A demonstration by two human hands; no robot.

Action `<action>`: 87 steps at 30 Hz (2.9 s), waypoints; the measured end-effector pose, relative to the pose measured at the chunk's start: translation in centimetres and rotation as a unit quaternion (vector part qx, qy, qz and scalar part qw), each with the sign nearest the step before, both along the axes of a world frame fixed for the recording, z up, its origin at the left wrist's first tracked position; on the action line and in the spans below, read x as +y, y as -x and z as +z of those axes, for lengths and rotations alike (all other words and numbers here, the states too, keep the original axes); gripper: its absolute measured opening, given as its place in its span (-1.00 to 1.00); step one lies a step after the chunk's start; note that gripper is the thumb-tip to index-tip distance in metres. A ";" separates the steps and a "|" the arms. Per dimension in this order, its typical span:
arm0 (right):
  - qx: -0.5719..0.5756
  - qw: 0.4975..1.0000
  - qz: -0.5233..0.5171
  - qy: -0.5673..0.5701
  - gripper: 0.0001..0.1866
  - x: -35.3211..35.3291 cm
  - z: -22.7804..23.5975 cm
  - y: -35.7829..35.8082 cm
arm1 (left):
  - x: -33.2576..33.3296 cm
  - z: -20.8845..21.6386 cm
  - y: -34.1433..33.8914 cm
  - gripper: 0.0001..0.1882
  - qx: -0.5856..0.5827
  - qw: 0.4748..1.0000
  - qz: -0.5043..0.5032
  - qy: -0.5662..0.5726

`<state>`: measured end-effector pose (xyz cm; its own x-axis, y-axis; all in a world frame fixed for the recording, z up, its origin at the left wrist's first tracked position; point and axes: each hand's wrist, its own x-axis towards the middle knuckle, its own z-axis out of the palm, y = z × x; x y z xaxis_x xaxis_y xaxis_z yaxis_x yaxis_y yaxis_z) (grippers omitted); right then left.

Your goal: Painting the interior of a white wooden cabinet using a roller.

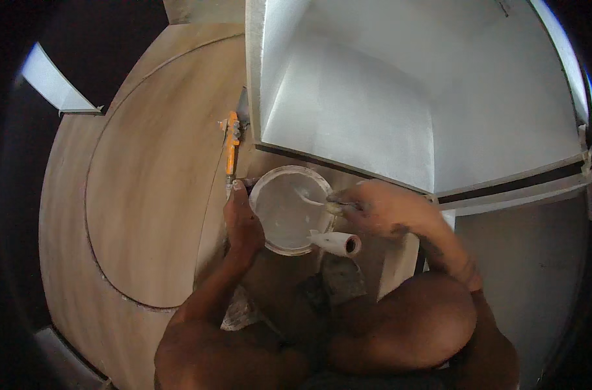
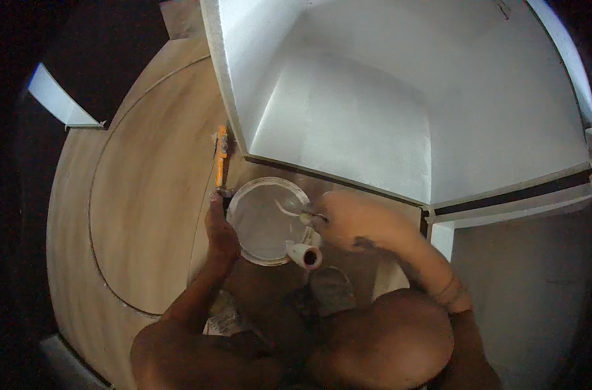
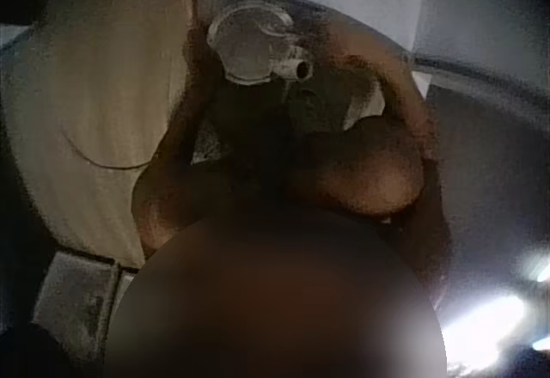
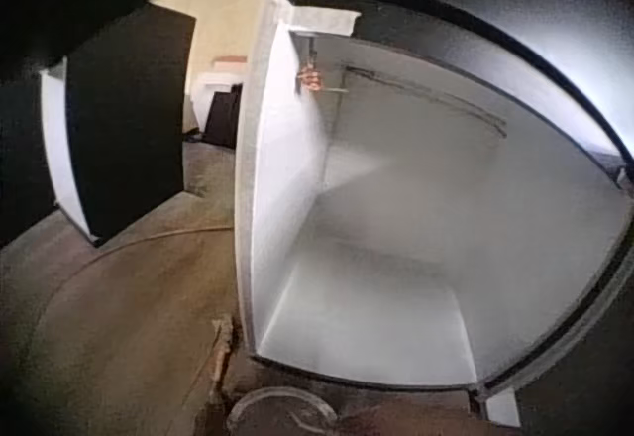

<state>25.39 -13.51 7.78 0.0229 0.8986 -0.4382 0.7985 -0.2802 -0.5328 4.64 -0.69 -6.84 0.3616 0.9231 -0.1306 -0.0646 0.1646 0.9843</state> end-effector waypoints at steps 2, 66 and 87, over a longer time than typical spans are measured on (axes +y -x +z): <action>-0.068 0.997 -0.015 0.017 -0.60 1.3 -2.0 1.0 | 0.5 -1.0 0.2 -0.45 -0.043 0.999 0.017 -0.009; 0.254 0.919 -0.275 0.126 -0.66 -10.2 4.1 -5.3 | 0.0 -3.2 0.7 -0.35 -0.162 0.977 0.049 0.127; 0.223 0.960 -0.160 -0.056 -0.61 -15.2 -0.4 -7.5 | 0.5 -0.7 0.5 -0.37 -0.133 0.980 -0.024 0.149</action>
<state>32.86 -28.70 7.34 0.1385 0.9187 -0.3698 0.3662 -0.3945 -0.8428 4.11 -0.21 -7.52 0.4607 0.8395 -0.2880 -0.2972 0.4517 0.8412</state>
